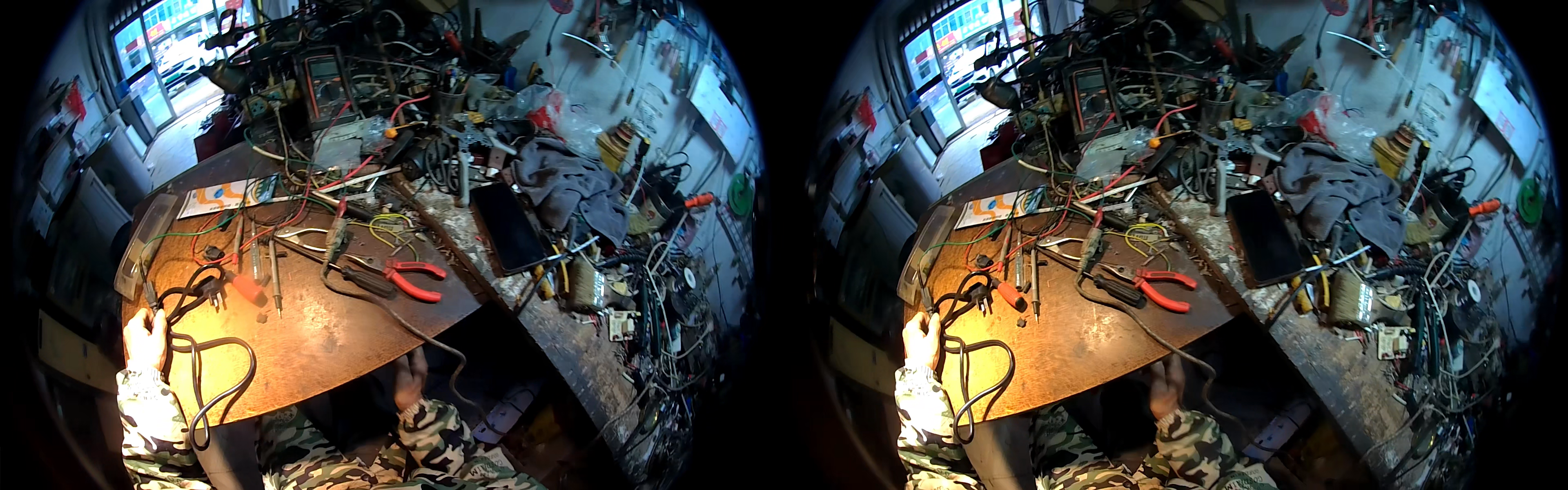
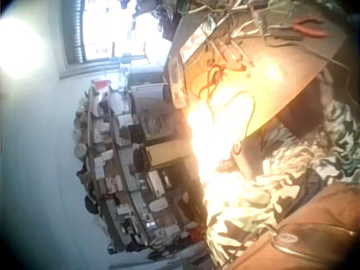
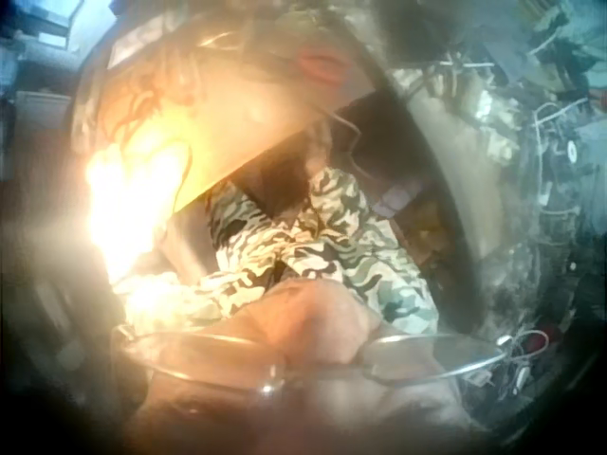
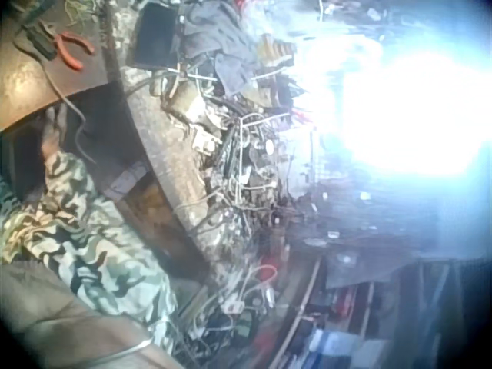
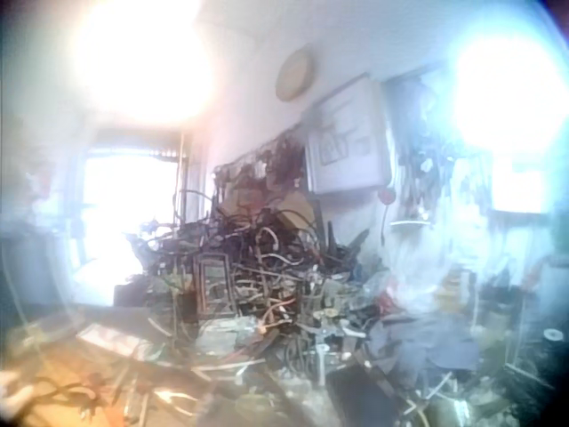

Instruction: The person strips the outer insulation of a black electrical cord using a utility knife, then uses pliers to remove the plug head. They continue to strip and trim the cord ends with pliers and scissors, preparing the wires for further work.

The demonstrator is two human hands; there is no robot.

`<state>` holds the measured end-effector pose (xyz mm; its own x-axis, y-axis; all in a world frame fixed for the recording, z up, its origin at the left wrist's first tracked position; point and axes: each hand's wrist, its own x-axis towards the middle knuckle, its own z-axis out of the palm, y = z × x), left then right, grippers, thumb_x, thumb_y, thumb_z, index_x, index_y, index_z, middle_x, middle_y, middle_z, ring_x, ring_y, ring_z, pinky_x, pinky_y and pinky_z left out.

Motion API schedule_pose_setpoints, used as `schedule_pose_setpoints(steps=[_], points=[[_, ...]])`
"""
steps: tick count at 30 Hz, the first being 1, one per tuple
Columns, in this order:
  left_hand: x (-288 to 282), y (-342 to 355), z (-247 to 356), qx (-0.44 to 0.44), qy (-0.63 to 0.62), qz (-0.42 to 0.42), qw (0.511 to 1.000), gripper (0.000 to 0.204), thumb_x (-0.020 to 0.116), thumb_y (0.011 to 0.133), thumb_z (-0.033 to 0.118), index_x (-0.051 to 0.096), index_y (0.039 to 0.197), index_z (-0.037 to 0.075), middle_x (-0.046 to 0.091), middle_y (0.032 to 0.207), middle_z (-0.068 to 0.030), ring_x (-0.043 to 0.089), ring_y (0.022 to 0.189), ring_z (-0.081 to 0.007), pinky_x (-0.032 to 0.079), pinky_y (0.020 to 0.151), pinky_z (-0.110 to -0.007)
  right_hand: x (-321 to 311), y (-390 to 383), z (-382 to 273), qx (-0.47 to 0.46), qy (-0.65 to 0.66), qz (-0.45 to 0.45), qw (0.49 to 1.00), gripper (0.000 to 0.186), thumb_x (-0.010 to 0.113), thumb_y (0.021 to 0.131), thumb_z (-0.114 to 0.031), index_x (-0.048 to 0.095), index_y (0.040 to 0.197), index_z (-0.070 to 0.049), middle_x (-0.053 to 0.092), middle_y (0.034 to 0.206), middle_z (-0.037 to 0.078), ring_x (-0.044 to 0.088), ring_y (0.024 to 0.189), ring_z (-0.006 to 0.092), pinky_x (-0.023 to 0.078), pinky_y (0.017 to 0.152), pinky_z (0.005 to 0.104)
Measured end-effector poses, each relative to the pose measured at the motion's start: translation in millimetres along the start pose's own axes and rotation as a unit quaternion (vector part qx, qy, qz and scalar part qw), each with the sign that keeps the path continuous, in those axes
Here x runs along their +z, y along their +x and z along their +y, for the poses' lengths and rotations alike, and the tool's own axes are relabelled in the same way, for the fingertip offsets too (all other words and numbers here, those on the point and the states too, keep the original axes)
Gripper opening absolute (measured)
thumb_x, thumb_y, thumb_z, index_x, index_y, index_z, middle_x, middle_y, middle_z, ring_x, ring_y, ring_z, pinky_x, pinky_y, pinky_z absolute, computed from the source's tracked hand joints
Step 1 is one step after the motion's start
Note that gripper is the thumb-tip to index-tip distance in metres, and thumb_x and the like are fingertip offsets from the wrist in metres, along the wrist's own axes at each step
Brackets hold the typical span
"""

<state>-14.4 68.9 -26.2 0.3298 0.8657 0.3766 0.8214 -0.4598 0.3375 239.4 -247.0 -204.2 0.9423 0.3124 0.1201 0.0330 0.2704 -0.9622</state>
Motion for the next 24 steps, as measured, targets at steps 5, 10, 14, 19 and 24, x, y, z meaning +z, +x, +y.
schedule_pose_setpoints(steps=[5,10,14,19,24], points=[[-24.8,-13.0,1.2,-0.027,0.037,0.010,0.999,0.037,0.069,0.088,0.026,0.052,0.069,0.000,0.051,0.058,-0.0162,0.046,0.054,-0.0238,0.040,0.055,-0.041,1.0,6.0,5.7,0.066,0.076,-0.104,0.989,0.029,0.051,0.100,-0.009,0.054,0.127,0.001,0.062,0.096,0.008,0.057,0.086,0.0168,0.046,0.079,0.0321],[-36.0,-21.4,2.8,-0.043,0.044,-0.010,0.998,0.037,0.068,0.090,0.035,0.060,0.079,0.001,0.055,0.065,-0.0197,0.052,0.058,-0.0316,0.044,0.059,-0.043,-22.0,-1.6,-19.0,0.107,-0.126,-0.304,0.938,0.017,0.064,0.095,-0.012,0.063,0.105,0.002,0.065,0.085,0.009,0.060,0.076,0.0158,0.048,0.068,0.0319],[-23.7,-11.8,16.1,-0.024,0.014,-0.020,0.999,0.041,0.070,0.087,0.038,0.061,0.074,0.001,0.060,0.066,-0.0221,0.059,0.060,-0.0370,0.045,0.059,-0.046,-34.5,-31.6,-109.6,0.128,-0.240,-0.480,0.834,0.025,0.072,0.092,-0.018,0.068,0.102,0.003,0.066,0.080,0.014,0.066,0.075,0.0174,0.052,0.066,0.0308],[-28.3,-17.9,5.4,-0.053,0.000,-0.029,0.998,0.041,0.069,0.087,0.042,0.066,0.075,0.002,0.064,0.067,-0.0205,0.065,0.067,-0.0366,0.048,0.064,-0.046,-18.1,-4.0,-199.2,-0.070,-0.274,-0.542,0.791,0.026,0.078,0.086,-0.018,0.069,0.100,0.002,0.070,0.089,0.016,0.070,0.081,0.0269,0.055,0.069,0.0336],[-33.2,-15.9,3.3,-0.047,-0.017,-0.033,0.998,0.042,0.070,0.086,0.042,0.066,0.074,0.002,0.064,0.065,-0.0192,0.066,0.065,-0.0358,0.049,0.063,-0.045,-17.4,63.7,-258.7,-0.208,-0.438,-0.219,0.847,0.024,0.073,0.085,-0.012,0.068,0.102,0.004,0.070,0.082,0.014,0.067,0.075,0.0229,0.053,0.068,0.0347]])
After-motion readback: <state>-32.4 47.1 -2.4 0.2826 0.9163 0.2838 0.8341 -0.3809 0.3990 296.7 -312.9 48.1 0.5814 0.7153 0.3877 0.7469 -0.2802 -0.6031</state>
